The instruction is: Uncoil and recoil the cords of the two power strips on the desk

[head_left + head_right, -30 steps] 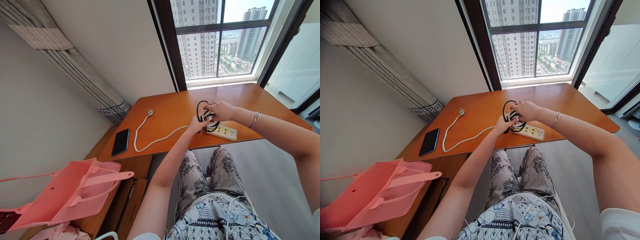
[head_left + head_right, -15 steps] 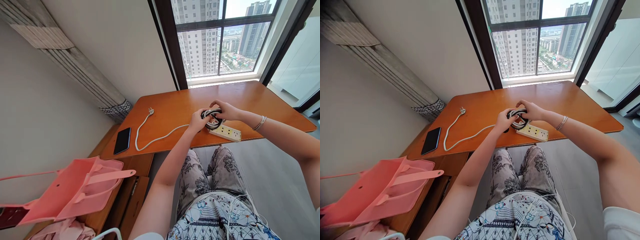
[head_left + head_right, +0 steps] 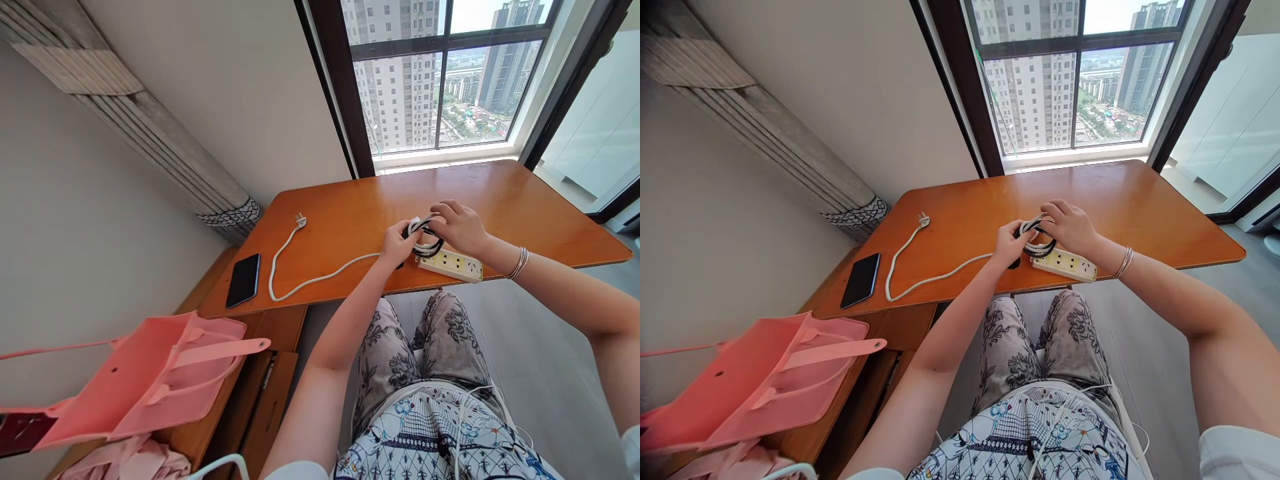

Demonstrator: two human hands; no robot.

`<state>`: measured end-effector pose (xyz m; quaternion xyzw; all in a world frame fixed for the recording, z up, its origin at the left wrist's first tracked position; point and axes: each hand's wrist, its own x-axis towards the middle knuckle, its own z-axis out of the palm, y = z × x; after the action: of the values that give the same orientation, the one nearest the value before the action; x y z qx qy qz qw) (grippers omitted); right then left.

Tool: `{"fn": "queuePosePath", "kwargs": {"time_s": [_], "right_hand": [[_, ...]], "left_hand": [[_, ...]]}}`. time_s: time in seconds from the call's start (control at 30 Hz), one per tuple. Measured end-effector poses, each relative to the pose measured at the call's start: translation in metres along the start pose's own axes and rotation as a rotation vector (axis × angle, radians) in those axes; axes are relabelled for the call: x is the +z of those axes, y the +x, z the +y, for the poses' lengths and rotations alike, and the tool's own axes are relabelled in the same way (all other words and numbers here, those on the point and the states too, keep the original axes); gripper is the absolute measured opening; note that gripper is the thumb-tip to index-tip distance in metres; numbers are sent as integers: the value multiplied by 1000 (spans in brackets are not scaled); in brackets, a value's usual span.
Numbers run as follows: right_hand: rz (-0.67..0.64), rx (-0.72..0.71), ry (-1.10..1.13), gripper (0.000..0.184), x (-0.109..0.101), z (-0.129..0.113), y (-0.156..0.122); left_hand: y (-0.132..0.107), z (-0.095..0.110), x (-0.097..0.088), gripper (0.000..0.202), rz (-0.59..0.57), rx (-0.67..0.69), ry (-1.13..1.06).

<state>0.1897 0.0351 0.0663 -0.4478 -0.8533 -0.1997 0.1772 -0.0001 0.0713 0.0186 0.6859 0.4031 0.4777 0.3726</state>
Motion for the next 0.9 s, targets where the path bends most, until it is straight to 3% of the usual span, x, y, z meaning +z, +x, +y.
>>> {"fn": "queuePosePath", "kwargs": {"time_s": [0.4,0.8,0.9], "right_hand": [[-87,200,-83,36,4,-19,-10],[-93,247,3,23,16,-18,17],[-120,315,122,18,17,-13,19]], "left_hand": [[0,0,5,12,107,3,5],[2,-4,6,12,50,-18,114],[-2,4,3,36,1,-23,201]]}}
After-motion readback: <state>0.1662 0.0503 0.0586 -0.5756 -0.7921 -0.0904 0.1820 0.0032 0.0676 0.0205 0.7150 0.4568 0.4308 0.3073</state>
